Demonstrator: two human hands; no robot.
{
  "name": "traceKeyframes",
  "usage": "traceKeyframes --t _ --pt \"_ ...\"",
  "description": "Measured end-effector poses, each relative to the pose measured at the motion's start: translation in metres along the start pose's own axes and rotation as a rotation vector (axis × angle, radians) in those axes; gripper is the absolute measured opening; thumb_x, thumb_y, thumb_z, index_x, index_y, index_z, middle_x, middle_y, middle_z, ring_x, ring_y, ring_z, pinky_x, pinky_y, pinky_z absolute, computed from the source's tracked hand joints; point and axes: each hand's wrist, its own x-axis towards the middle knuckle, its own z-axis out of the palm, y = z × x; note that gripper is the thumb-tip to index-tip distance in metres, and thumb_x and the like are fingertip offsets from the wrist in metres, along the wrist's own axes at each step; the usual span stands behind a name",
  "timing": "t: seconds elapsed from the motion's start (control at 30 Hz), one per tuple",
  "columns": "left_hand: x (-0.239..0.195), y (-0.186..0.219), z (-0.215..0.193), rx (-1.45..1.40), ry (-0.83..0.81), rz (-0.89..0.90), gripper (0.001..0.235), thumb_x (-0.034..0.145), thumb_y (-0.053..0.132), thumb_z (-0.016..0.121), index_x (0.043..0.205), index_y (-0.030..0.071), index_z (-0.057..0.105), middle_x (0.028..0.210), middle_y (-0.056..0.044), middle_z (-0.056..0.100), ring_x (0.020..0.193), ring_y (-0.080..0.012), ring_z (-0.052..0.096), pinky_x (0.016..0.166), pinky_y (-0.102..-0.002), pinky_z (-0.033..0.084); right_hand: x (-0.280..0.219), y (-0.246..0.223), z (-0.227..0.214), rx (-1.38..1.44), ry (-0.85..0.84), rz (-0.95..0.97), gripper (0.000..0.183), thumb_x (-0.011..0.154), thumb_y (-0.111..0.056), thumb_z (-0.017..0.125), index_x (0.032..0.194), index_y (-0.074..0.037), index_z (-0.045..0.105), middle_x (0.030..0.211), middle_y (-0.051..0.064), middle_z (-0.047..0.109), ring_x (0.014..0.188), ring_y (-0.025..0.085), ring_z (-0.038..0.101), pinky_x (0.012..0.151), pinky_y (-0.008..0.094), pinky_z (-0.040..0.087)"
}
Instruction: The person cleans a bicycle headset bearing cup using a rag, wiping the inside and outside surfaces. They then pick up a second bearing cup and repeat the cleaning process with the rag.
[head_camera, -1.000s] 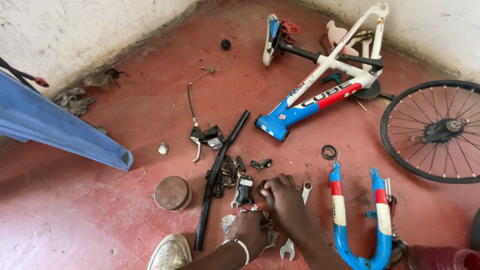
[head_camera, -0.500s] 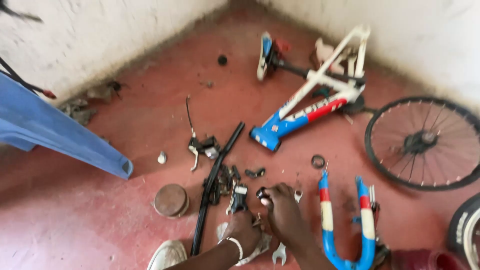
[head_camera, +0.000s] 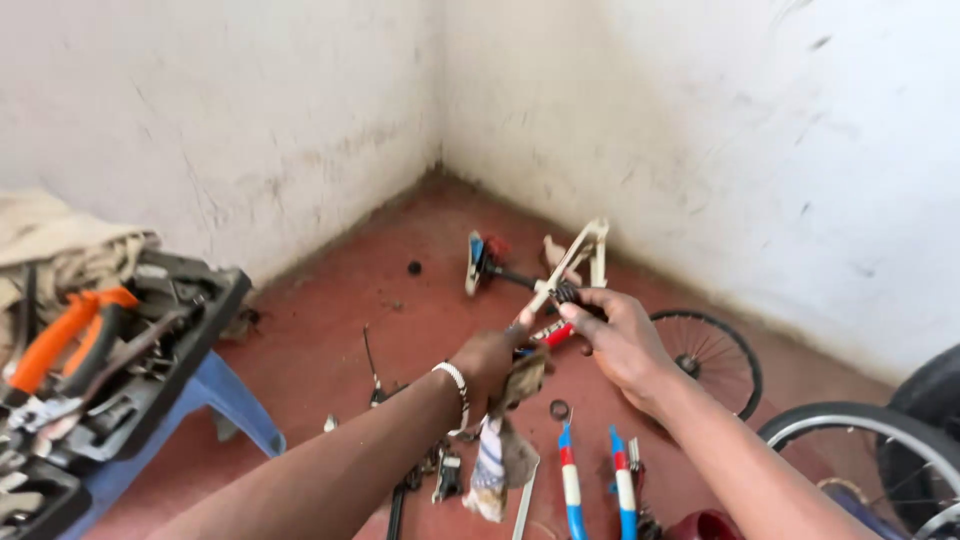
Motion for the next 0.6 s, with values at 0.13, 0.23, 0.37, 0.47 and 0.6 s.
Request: traceKeyframes --t 0.13,0.23,0.37,0.47,0.6 --pt "-0.050 0.078 0.031 -0.356 -0.026 0.094 0.034 0.081 0.048 0.067 0.093 0.017 0.075 0.082 -0.009 0.071 0.078 -0.0232 0.068 0.074 -0.039 0.055 0.004 -0.037 -0.035 -0.215 0.067 -0.160 0.020 0.080 -0.022 0.070 0.091 -0.006 0.071 0.080 0.012 0.068 0.074 0.022 0.067 0.059 0.035 0.052" --pt "-0.083 0.089 0.054 -0.506 -0.049 0.223 0.033 0.081 0.027 0.074 0.105 0.006 0.069 0.085 -0.014 0.066 0.080 -0.0244 0.065 0.069 -0.036 0.053 -0.033 -0.067 -0.052 -0.276 0.135 -0.150 0.017 0.080 -0.019 0.069 0.093 -0.009 0.073 0.087 0.010 0.070 0.085 0.020 0.067 0.072 0.035 0.053" --pt "-0.108 0.084 0.071 -0.633 -0.101 0.250 0.037 0.080 0.005 0.065 0.117 0.000 0.067 0.079 -0.012 0.062 0.064 -0.0160 0.053 0.053 -0.024 0.040 -0.058 -0.046 -0.065 -0.159 0.146 -0.272 0.017 0.081 -0.019 0.062 0.093 -0.009 0.069 0.087 0.001 0.067 0.084 0.011 0.060 0.076 0.026 0.045" --pt "-0.098 0.064 0.080 -0.644 -0.164 0.243 0.040 0.076 0.001 0.067 0.116 -0.002 0.067 0.085 -0.011 0.065 0.072 -0.0157 0.056 0.060 -0.023 0.043 -0.068 -0.036 -0.075 -0.211 0.133 -0.347 0.015 0.081 -0.012 0.064 0.094 -0.007 0.068 0.089 0.004 0.066 0.086 0.014 0.062 0.078 0.026 0.047" --pt "-0.080 0.064 0.081 -0.591 -0.186 0.327 0.043 0.068 -0.004 0.071 0.112 -0.003 0.068 0.084 -0.014 0.067 0.070 -0.0162 0.057 0.057 -0.023 0.044 -0.060 -0.031 -0.081 -0.258 0.173 -0.453 0.019 0.080 -0.008 0.064 0.098 -0.004 0.068 0.092 0.007 0.068 0.088 0.017 0.065 0.077 0.028 0.050"
